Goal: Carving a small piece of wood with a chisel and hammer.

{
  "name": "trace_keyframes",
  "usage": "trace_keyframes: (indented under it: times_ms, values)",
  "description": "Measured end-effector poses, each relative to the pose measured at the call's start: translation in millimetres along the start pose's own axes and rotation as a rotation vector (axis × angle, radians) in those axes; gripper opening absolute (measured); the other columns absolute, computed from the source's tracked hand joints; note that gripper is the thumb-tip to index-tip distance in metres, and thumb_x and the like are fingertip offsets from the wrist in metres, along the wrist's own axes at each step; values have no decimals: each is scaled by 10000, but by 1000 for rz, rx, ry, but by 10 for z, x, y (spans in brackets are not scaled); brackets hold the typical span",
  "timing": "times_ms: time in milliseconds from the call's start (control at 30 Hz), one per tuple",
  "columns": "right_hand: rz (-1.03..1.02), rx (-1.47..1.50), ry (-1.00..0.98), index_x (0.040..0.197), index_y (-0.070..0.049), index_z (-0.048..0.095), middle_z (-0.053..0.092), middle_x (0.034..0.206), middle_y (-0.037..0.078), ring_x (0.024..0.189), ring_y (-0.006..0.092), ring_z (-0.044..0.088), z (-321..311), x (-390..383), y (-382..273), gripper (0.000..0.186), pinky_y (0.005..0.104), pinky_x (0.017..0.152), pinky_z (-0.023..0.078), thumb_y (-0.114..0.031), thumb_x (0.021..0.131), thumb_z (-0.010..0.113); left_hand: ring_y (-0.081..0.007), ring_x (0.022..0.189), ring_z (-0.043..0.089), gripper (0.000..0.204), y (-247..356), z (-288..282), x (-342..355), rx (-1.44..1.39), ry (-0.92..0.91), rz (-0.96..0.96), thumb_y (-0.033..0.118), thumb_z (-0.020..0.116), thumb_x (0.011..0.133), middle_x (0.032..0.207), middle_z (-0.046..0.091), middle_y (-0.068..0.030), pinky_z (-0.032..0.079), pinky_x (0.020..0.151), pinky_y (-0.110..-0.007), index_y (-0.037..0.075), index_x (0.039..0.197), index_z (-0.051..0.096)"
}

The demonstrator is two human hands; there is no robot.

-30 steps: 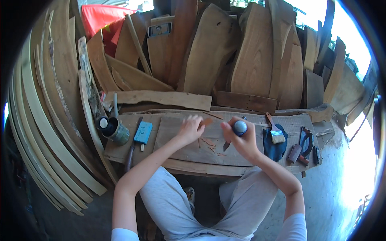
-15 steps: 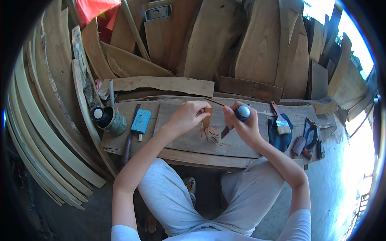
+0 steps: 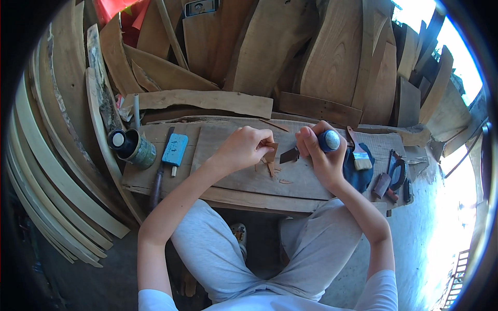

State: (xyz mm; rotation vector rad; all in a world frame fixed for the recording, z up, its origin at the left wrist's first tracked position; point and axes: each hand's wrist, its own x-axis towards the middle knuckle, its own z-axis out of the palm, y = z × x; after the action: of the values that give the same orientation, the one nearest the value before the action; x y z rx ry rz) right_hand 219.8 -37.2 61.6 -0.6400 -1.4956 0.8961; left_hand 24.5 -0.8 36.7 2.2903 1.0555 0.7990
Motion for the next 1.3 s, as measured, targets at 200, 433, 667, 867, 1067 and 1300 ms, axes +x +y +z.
trace_keyframes:
  times_ms: [200,433,667,867,1067,1300]
  values:
    - [-65,5,3,737,-16,511,533,609,16,537,58,470,-55,19,0,246,205,478,360,-164,903,616,-320,715,627,101,66,109,25,36,40,88,105,657,756,743,644,-148,486,636,-386,26,799,612]
    - [-70,41,16,751,-3,534,530,594,12,520,56,465,-44,57,-69,243,204,479,365,-170,916,596,-315,724,631,93,-36,90,23,21,79,16,107,646,762,743,650,-135,489,644,-391,35,812,614]
    - [90,4,-72,732,-15,524,514,589,-4,541,45,453,18,-3,291,246,205,477,351,-160,926,575,-313,732,632,108,-81,113,55,43,90,-10,109,627,752,742,649,-130,491,644,-396,45,837,611]
    - [103,25,-50,705,-23,498,502,588,-17,536,33,430,-22,62,233,263,208,466,332,-143,931,560,-312,722,630,113,-110,120,36,41,115,2,148,611,771,727,644,-124,490,638,-404,50,826,605]
    - [212,-38,-218,751,-36,537,511,609,-40,564,21,435,118,22,406,221,195,489,344,-177,899,620,-315,725,630,127,-158,83,10,64,117,8,169,611,792,719,638,-130,491,633,-406,48,831,602]
    - [230,-63,-286,754,-39,543,501,615,-48,575,17,427,63,-1,371,218,193,501,341,-179,906,612,-304,729,644,139,-5,-63,19,18,327,39,166,635,804,758,652,-137,499,635,-371,46,872,620]
